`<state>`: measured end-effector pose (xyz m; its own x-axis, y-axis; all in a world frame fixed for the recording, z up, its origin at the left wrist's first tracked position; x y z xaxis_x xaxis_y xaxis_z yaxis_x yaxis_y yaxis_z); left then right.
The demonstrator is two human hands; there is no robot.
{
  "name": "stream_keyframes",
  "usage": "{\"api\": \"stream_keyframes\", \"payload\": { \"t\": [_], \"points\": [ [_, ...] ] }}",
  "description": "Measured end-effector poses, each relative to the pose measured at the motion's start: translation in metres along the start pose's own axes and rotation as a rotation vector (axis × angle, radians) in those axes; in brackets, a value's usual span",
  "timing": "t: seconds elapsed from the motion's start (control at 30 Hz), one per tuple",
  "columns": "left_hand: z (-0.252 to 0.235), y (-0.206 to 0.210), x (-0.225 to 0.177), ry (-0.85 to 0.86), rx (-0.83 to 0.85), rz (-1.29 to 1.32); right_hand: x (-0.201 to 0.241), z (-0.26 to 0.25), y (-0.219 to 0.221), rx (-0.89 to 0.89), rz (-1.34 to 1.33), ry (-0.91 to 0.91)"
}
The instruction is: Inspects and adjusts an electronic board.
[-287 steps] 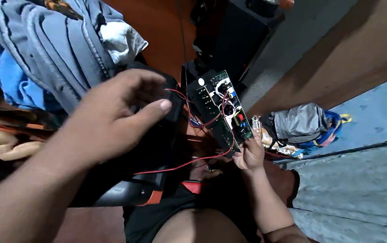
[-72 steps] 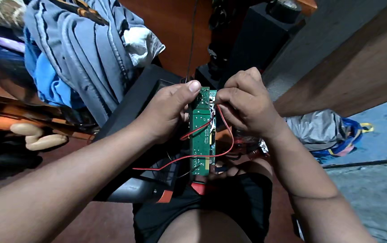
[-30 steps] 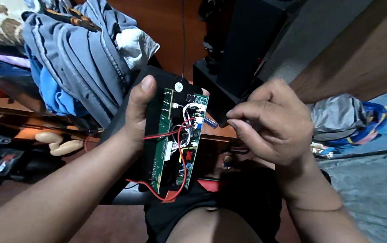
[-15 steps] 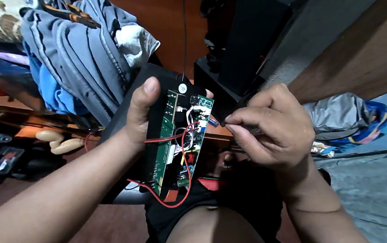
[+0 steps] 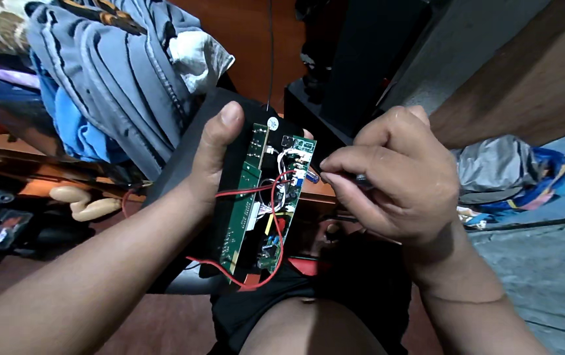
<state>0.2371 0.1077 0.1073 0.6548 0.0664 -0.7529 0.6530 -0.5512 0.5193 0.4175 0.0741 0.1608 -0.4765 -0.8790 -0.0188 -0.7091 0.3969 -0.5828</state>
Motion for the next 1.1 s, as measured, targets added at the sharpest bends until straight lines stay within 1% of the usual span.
{"api": "stream_keyframes", "payload": {
  "t": [0.1, 0.17, 0.27, 0.33, 0.5, 0.57, 0.6, 0.63, 0.67, 0.7, 0.73, 0.77, 0.8, 0.87, 0.9, 0.93, 0.97, 1.0, 1.03, 1.07, 1.1],
  "points": [
    [0.003, 0.008, -0.004, 0.006, -0.165, -0.079, 0.002, -0.007, 0.001, 0.058, 0.025, -0.032],
    [0.005, 0.016, -0.005, -0.036, -0.272, -0.086, 0.003, -0.012, 0.002, 0.091, 0.044, -0.051],
    [0.002, 0.01, -0.002, -0.035, -0.201, -0.033, 0.003, -0.016, 0.003, 0.123, 0.069, -0.061],
    [0.0, 0.007, -0.002, -0.012, -0.166, -0.053, 0.002, -0.018, 0.005, 0.131, 0.075, -0.054],
    [0.001, 0.006, -0.007, 0.059, -0.164, -0.156, 0.002, -0.012, 0.009, 0.116, 0.063, 0.024],
    [-0.001, 0.004, -0.007, 0.073, -0.137, -0.145, 0.002, -0.008, 0.01, 0.092, 0.052, 0.059],
    [-0.002, -0.005, -0.003, 0.082, -0.094, -0.114, 0.001, -0.005, 0.011, 0.082, 0.05, 0.076],
    [-0.001, -0.026, 0.007, 0.109, 0.03, -0.057, 0.001, -0.003, 0.011, 0.071, 0.047, 0.093],
    [0.0, -0.057, 0.021, 0.173, 0.28, -0.002, 0.0, -0.001, 0.011, 0.059, 0.036, 0.107],
    [0.003, -0.083, 0.033, 0.18, 0.349, 0.003, 0.0, 0.0, 0.011, 0.037, 0.009, 0.119],
    [0.005, -0.099, 0.04, 0.164, 0.314, -0.001, 0.001, 0.002, 0.009, 0.006, -0.036, 0.127],
    [0.008, -0.107, 0.043, 0.15, 0.263, -0.015, 0.001, 0.005, 0.007, -0.037, -0.096, 0.132],
    [0.009, -0.107, 0.042, 0.147, 0.248, -0.028, 0.002, 0.008, 0.004, -0.087, -0.161, 0.136],
    [0.008, -0.09, 0.034, 0.148, 0.23, -0.05, 0.004, 0.014, -0.001, -0.169, -0.29, 0.141],
    [0.007, -0.072, 0.027, 0.113, 0.119, -0.044, 0.006, 0.017, -0.003, -0.199, -0.347, 0.145],
    [0.006, -0.054, 0.02, 0.026, -0.12, -0.037, 0.007, 0.019, -0.003, -0.215, -0.4, 0.142],
    [0.006, -0.052, 0.021, -0.012, -0.114, 0.003, 0.008, 0.021, -0.003, -0.228, -0.452, 0.132],
    [0.004, -0.066, 0.029, 0.04, 0.179, 0.075, 0.009, 0.023, -0.002, -0.24, -0.484, 0.122],
    [0.004, -0.078, 0.036, 0.058, 0.319, 0.104, 0.01, 0.025, 0.0, -0.245, -0.502, 0.115],
    [0.006, -0.083, 0.038, 0.035, 0.265, 0.101, 0.011, 0.027, 0.001, -0.25, -0.508, 0.107],
    [0.008, -0.08, 0.036, -0.026, 0.052, 0.062, 0.013, 0.028, 0.003, -0.255, -0.5, 0.096]
  ]
}}
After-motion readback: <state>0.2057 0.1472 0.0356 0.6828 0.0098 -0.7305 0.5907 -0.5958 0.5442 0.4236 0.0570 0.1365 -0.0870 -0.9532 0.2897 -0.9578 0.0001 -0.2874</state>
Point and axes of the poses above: each hand's wrist, its own z-axis away from the middle knuckle, its own y-axis out of the palm, x = y × z, the point moved 7 cm from there along -z, towards the middle knuckle, and after that the axes turned 10 degrees about z, right-handed, at the moved point
